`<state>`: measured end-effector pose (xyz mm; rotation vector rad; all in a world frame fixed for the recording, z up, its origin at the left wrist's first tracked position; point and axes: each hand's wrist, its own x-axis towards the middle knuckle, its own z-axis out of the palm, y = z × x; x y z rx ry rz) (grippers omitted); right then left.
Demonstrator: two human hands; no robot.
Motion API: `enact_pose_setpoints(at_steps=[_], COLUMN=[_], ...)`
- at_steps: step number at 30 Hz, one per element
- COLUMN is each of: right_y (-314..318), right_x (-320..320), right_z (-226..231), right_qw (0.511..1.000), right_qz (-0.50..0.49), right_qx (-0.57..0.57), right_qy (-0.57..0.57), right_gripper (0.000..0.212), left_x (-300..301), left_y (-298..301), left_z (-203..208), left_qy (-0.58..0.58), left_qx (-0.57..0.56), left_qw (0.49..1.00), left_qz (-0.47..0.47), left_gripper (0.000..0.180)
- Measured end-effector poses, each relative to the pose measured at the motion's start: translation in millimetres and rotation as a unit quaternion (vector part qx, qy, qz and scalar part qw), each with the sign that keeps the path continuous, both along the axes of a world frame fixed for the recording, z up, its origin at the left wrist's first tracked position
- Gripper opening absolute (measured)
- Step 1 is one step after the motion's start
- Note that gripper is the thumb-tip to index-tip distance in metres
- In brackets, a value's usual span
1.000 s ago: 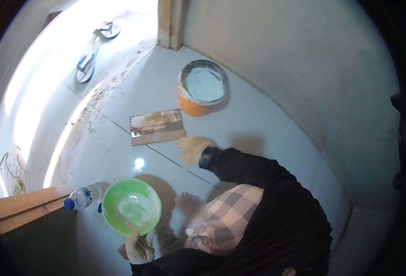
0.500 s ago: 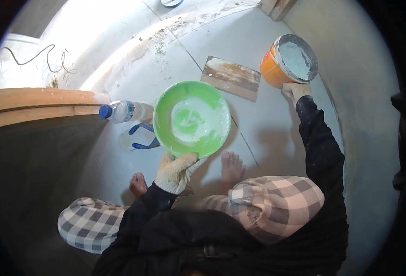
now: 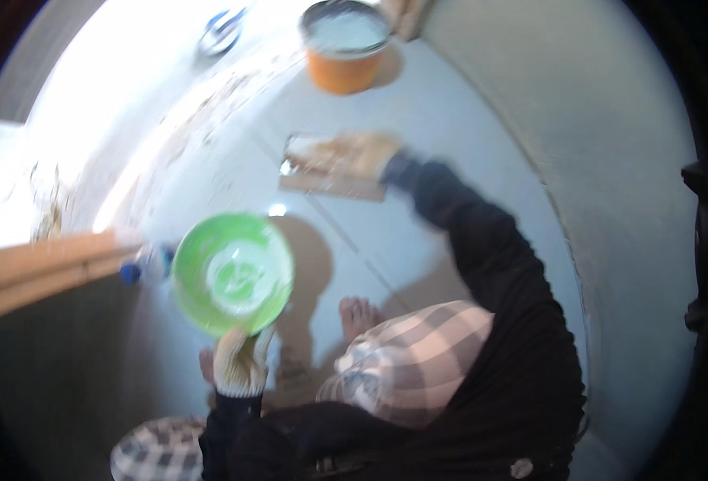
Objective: The person scoops white grout from a green bowl and applies it into the gaps between floor tiles using a small rubber float. They repeatedly smooth the grout along the tile seams and wipe excess material from the tile surfaces.
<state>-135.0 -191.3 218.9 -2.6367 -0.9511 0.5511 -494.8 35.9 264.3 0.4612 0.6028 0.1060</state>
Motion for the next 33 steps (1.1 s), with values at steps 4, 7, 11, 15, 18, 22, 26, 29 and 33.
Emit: enact_pose_setpoints(at_steps=[4, 7, 11, 15, 18, 22, 26, 29, 33], right_y=[-8, -3, 19, 10, -4, -4, 40, 93, 143], right_x=[-79, -68, -34, -61, -114, -167, -191, -222, -244], right_z=[-29, -30, -23, -47, -71, -78, -81, -89, -99], right_qw=[0.971, 0.949, 0.908, 0.964, 0.94, 0.96, 0.894, 0.839, 0.844], right_qz=[0.057, 0.156, 0.103, 0.023, 0.096, 0.199, 0.395, 0.505, 0.512], right_qx=[-0.102, -0.138, -0.072, 0.227, 0.276, 0.187, 0.211, 0.195, 0.158], right_qy=[-0.208, -0.237, -0.399, -0.136, -0.178, -0.058, 0.009, 0.044, 0.038], right_gripper=[0.066, 0.059, 0.042, 0.037, 0.024, 0.032, 0.035, 0.031, 0.03], left_x=[-6, -12, -6, 1, -3, -1, 14, 15, -13], left_y=[4, -4, -13, 8, 42, 74, 69, 75, 91], left_z=[1, 0, 1, -3, -1, 19, 38, 53, 62], left_qy=[0.009, 0.06, 0.103, 0.014, -0.018, -0.015, 0.061, 0.067, 0.057], left_qx=[0.034, 0.027, 0.04, 0.07, 0.137, 0.197, 0.277, 0.265, 0.28], left_qw=[0.999, 0.998, 0.994, 0.997, 0.99, 0.98, 0.957, 0.958, 0.954], left_qz=[-0.003, 0.0, -0.021, -0.02, 0.001, 0.019, 0.065, 0.085, 0.092], left_gripper=[0.052, 0.053, 0.058, 0.06, 0.053, 0.047, 0.046, 0.047, 0.058])
